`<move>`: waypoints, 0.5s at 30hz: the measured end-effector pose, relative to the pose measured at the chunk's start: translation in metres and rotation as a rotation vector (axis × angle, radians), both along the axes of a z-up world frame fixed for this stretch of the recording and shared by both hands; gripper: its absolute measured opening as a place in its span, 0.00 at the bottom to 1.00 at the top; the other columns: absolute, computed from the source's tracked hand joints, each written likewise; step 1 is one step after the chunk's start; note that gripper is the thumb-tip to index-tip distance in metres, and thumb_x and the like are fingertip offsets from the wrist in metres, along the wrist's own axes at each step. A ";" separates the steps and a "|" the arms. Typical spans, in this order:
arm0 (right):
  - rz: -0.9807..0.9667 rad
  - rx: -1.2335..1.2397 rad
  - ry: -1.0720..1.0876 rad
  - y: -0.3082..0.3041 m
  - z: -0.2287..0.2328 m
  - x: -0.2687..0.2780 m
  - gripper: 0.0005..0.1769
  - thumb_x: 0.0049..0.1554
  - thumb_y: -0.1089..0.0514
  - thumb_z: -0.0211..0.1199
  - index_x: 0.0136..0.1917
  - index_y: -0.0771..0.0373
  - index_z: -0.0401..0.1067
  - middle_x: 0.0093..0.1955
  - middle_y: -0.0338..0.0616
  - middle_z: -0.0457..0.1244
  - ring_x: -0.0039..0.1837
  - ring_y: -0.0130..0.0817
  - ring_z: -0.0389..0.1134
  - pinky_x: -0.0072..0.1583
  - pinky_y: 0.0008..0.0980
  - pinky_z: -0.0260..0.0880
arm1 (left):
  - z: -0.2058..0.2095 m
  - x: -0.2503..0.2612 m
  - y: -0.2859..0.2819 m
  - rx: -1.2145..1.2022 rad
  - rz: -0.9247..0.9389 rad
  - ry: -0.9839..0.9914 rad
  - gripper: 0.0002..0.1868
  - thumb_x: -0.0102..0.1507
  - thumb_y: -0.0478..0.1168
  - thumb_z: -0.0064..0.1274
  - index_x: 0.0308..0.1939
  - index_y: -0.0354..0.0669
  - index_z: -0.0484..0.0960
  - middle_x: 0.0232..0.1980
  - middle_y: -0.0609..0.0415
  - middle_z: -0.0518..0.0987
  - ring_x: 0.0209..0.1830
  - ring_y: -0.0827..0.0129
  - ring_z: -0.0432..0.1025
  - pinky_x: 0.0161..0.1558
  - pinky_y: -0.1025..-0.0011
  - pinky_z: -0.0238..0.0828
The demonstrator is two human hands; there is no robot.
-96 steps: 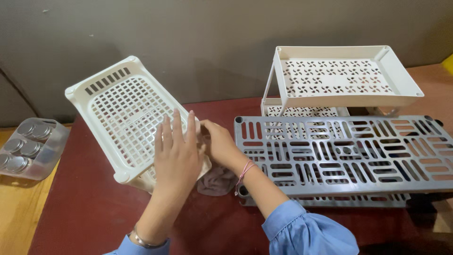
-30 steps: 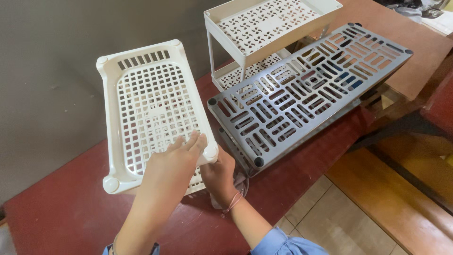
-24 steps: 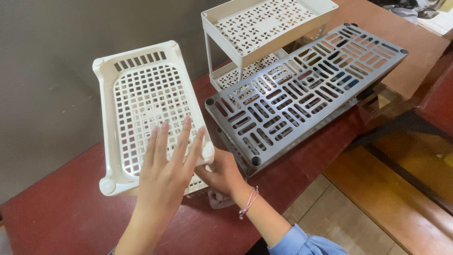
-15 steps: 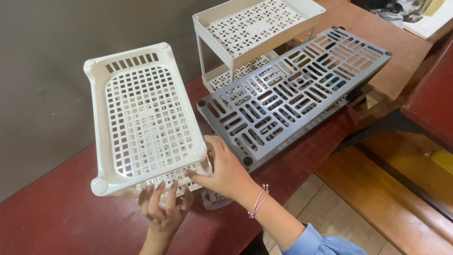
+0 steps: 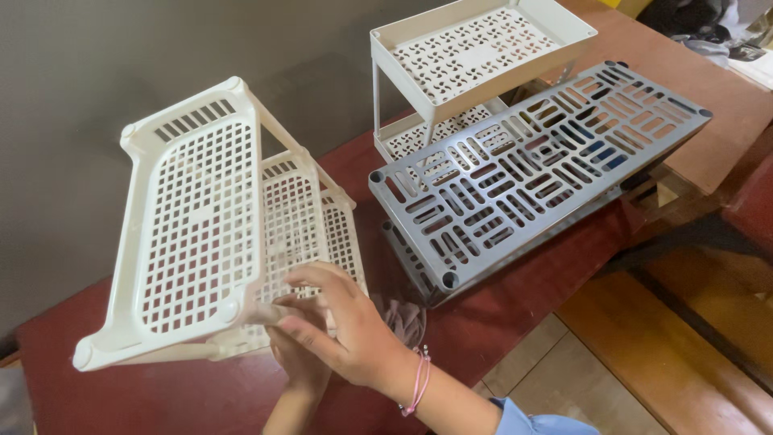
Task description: The person assembles a pink plastic basket by inserting pink support rods into its frame, then places it on a table. The person also handles a white plastic basket, removing a small white connector piece from its frame.
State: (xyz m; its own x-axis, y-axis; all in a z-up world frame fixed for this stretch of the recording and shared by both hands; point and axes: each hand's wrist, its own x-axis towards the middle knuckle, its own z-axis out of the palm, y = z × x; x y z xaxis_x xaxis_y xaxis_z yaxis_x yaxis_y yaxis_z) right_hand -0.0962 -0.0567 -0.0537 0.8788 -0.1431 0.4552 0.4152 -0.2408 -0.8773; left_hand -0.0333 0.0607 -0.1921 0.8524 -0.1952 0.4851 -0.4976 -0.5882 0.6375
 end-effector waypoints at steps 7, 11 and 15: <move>-0.376 -0.393 0.439 -0.042 -0.139 -0.013 0.27 0.51 0.61 0.62 0.64 0.66 0.65 0.68 0.60 0.56 0.68 0.58 0.60 0.65 0.50 0.63 | 0.001 0.011 0.019 -0.252 -0.018 -0.384 0.13 0.71 0.31 0.50 0.54 0.26 0.65 0.39 0.45 0.81 0.30 0.65 0.79 0.33 0.68 0.76; -0.163 -0.675 0.676 -0.031 -0.220 -0.033 0.45 0.44 0.48 0.78 0.72 0.57 0.66 0.70 0.61 0.53 0.71 0.59 0.52 0.66 0.59 0.56 | 0.006 0.009 0.021 -0.257 0.007 -0.293 0.11 0.69 0.28 0.51 0.51 0.27 0.67 0.35 0.47 0.81 0.29 0.66 0.80 0.30 0.68 0.77; -0.124 -0.784 0.702 -0.024 -0.255 -0.024 0.26 0.48 0.58 0.68 0.60 0.61 0.69 0.64 0.55 0.60 0.68 0.54 0.61 0.64 0.53 0.64 | 0.011 0.007 0.022 -0.375 -0.026 -0.293 0.11 0.70 0.27 0.49 0.51 0.23 0.64 0.39 0.43 0.79 0.30 0.65 0.80 0.31 0.71 0.79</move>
